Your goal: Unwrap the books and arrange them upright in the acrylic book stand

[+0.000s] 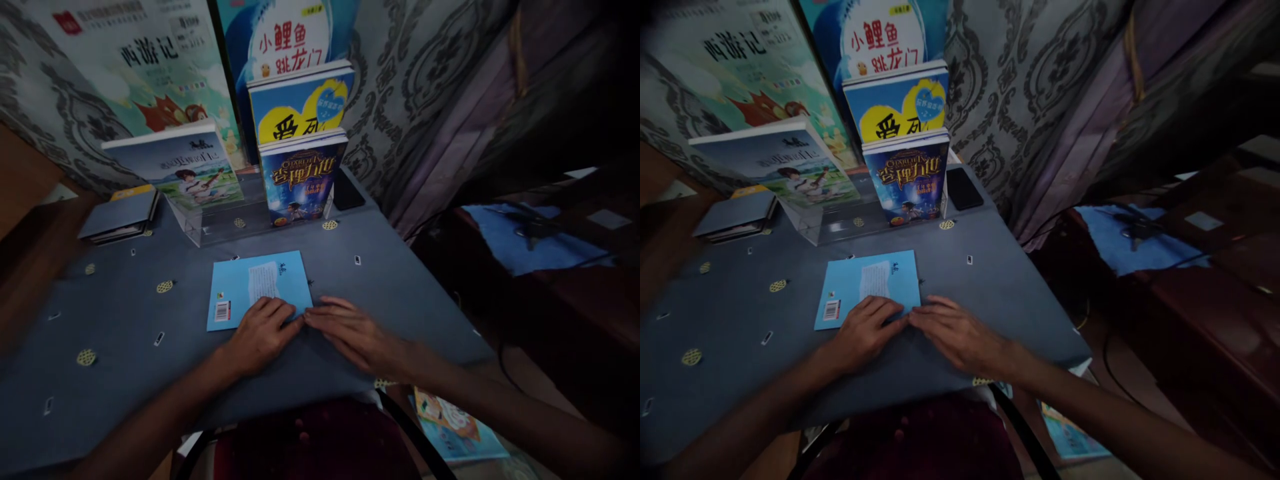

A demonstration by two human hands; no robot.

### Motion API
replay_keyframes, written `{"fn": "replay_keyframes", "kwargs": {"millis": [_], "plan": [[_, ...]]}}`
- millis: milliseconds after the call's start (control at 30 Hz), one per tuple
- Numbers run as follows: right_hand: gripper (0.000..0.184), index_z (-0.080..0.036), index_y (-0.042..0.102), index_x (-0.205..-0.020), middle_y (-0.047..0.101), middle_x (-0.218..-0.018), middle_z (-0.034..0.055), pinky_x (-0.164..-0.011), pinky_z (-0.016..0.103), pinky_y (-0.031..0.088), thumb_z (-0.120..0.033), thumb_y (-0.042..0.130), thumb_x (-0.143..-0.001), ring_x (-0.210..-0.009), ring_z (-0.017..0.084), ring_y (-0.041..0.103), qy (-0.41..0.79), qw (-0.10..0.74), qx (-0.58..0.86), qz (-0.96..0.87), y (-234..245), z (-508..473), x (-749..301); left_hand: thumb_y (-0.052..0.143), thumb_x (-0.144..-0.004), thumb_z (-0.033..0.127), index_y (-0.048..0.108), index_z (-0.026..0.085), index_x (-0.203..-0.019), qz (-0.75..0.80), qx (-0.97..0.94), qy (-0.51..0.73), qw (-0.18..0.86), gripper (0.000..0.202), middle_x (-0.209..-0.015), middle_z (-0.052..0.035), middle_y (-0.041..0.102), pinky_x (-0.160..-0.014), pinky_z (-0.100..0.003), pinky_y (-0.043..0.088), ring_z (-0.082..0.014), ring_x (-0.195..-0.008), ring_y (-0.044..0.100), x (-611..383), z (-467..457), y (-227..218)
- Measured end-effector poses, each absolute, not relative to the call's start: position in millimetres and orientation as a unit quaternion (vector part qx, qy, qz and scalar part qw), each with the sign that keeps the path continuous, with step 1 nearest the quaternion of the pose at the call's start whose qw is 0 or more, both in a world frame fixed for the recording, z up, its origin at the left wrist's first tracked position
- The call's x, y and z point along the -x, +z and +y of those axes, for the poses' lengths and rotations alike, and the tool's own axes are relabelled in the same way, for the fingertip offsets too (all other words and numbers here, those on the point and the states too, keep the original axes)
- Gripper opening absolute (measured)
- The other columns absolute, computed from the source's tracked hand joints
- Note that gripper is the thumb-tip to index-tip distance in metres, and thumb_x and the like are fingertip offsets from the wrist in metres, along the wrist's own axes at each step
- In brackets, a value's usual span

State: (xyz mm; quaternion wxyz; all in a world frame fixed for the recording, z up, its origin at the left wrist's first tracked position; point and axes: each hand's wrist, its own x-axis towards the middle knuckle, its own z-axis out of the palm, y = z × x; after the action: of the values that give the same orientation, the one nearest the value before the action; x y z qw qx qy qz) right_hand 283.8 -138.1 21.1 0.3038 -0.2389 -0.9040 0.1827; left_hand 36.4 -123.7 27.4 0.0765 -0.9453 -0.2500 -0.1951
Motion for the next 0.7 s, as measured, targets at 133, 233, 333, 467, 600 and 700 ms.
{"fn": "replay_keyframes", "kwargs": {"millis": [133,233,333,467,600,700], "plan": [[0.046,-0.018,0.044,-0.148,0.069,-0.13,0.0139,-0.112,0.049,0.047,-0.014,0.043,-0.102,-0.126,0.02,0.062,0.163,0.266,0.25,-0.917,16.8,-126.7,-284.5,0.044,-0.102,0.015,0.062,0.016,-0.109,-0.252,0.943,-0.201,0.08,0.019,-0.094,-0.0055,0.066,-0.076,-0.033,0.046,-0.018,-0.083,0.059,-36.4,-123.2,25.8],[0.04,-0.018,0.049,-0.143,0.069,-0.13,0.0137,-0.114,0.051,0.044,-0.018,0.043,-0.103,-0.126,0.021,0.062,0.154,0.26,0.254,-0.919,11.8,-104.6,-280.7,0.045,-0.101,0.015,0.061,0.016,-0.113,-0.252,0.942,-0.209,0.072,0.02,-0.095,-0.0058,0.066,-0.078,-0.033,0.046,-0.0183,-0.085,0.058,-35.6,-123.7,25.3],[0.039,-0.018,0.052,-0.142,0.067,-0.133,0.0137,-0.116,0.052,0.041,-0.022,0.041,-0.104,-0.128,0.022,0.06,0.158,0.266,0.271,-0.912,6.1,-75.1,-274.5,0.045,-0.101,0.015,0.06,0.016,-0.118,-0.258,0.943,-0.2,0.063,0.023,-0.097,-0.0065,0.066,-0.079,-0.033,0.046,-0.0185,-0.086,0.059,-34.8,-124.4,25.8],[0.038,-0.022,0.055,-0.139,0.065,-0.137,0.011,-0.117,0.054,0.038,-0.025,0.042,-0.103,-0.128,0.023,0.06,0.169,0.258,0.3,-0.903,0.5,-34.1,-264.2,0.043,-0.101,0.014,0.058,0.016,-0.123,-0.256,0.95,-0.17,0.062,0.026,-0.102,-0.0083,0.067,-0.08,-0.034,0.046,-0.0201,-0.093,0.062,-31.9,-123.9,27.2],[0.038,-0.02,0.059,-0.135,0.069,-0.13,0.0104,-0.116,0.055,0.038,-0.027,0.04,-0.103,-0.121,0.024,0.064,0.186,0.265,0.305,-0.895,-1.1,-12.3,-256.3,0.041,-0.102,0.015,0.056,0.015,-0.127,-0.295,0.944,-0.117,0.093,0.029,-0.121,-0.0123,0.067,-0.093,-0.04,0.046,-0.0241,-0.115,0.061,-23.0,-123.3,31.0],[0.037,-0.021,0.06,-0.133,0.07,-0.128,0.0093,-0.116,0.054,0.039,-0.029,0.04,-0.103,-0.12,0.024,0.065,0.196,0.273,0.305,-0.891,-0.8,-10.7,-254.8,0.044,-0.101,0.017,0.052,0.015,-0.134,-0.326,0.938,-0.05,0.103,0.034,-0.135,-0.014,0.063,-0.1,-0.046,0.046,-0.0301,-0.128,0.056,-15.9,-126.9,36.7]]}}
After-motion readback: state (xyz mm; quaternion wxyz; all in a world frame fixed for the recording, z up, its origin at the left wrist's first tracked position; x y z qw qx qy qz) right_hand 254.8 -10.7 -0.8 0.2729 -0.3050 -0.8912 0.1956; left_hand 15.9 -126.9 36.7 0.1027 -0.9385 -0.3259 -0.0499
